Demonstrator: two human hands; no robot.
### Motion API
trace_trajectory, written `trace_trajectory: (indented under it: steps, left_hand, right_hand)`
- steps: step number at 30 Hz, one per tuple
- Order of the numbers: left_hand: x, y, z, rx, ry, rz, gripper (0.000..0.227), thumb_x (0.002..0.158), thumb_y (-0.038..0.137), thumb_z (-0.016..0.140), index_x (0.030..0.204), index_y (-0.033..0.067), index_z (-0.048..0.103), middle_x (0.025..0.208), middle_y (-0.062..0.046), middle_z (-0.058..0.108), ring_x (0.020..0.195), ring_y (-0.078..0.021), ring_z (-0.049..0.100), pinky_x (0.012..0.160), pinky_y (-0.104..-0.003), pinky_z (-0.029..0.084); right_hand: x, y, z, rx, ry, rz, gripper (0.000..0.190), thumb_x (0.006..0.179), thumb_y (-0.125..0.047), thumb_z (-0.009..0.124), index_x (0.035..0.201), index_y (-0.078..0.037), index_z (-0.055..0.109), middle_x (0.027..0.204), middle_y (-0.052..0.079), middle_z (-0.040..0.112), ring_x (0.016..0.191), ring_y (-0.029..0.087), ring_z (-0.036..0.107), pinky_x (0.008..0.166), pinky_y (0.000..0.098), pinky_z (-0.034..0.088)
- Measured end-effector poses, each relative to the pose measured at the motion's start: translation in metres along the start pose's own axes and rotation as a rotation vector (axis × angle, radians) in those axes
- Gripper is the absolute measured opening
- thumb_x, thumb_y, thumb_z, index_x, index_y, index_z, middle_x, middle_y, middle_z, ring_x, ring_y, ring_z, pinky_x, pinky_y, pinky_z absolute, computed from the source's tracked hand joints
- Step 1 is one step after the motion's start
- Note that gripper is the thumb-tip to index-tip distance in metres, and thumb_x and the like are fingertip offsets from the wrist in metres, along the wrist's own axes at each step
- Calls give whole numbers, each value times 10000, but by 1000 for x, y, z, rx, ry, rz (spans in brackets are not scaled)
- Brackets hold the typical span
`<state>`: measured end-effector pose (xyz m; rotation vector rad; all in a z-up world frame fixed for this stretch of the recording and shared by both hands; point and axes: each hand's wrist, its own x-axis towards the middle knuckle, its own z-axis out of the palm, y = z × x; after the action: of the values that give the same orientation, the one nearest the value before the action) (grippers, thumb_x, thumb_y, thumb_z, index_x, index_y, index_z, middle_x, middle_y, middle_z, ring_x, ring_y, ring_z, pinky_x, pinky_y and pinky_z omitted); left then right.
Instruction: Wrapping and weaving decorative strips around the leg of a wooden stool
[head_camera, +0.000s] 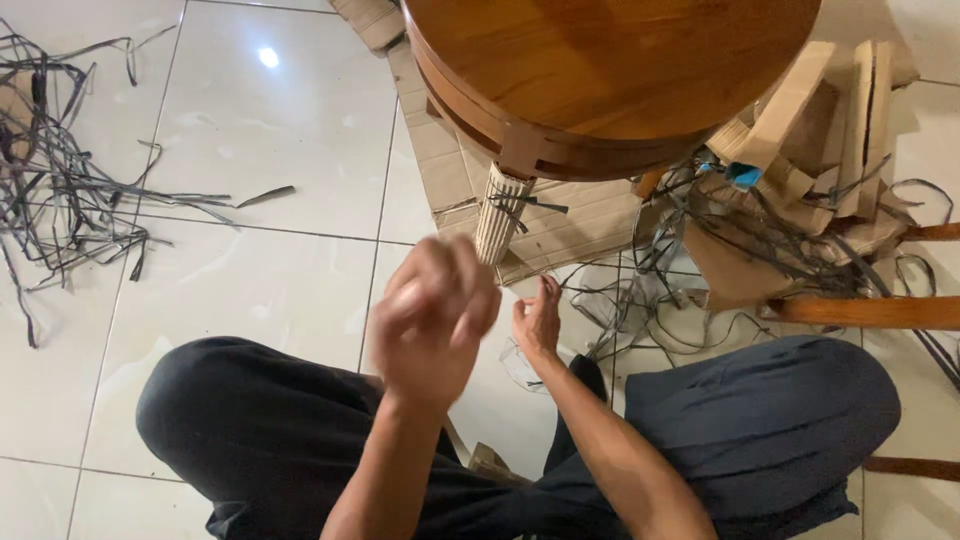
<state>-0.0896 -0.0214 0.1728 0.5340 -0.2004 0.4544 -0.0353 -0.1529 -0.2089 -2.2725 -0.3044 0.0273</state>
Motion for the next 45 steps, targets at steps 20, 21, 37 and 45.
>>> trace_trajectory:
  steps: [20, 21, 37, 45]
  left_hand:
    - [-93, -156, -318, 821, 849, -770, 403, 849, 389, 753, 1147, 119, 771, 1054, -167, 721, 896, -260, 705, 783, -412, 627]
    - [-96, -160, -331, 810, 862, -664, 321, 863, 308, 754, 1074, 66, 762, 918, -155, 719, 762, -209, 693, 710, -357, 631]
    - [-112, -155, -337, 903, 908, -490, 223, 922, 203, 718, 1052, 23, 735, 852, -137, 741, 704, -157, 698, 658, -272, 611]
    - [-103, -143, -326, 900, 906, -452, 225, 912, 216, 729, 1057, 45, 751, 857, -118, 748, 700, -150, 699, 647, -266, 610]
  right_hand:
    - [-37, -106, -27, 222, -365, -15, 474, 813, 23, 599, 1281, -51, 590, 1449, 105, 457, 984, 389, 731, 749, 405, 667]
    - [-36, -106, -26, 204, -310, -27, 392, 833, 27, 593, 1213, -69, 613, 1403, 81, 488, 976, 357, 731, 730, 386, 663]
    - [-28, -27, -14, -105, -378, 189, 506, 876, -74, 557, 1358, 76, 560, 1655, 294, 184, 1321, 520, 523, 1035, 595, 501]
    - [-23, -15, 8, -117, -433, 171, 620, 867, -157, 574, 1431, 85, 492, 1580, 255, 353, 1450, 398, 435, 1147, 484, 430]
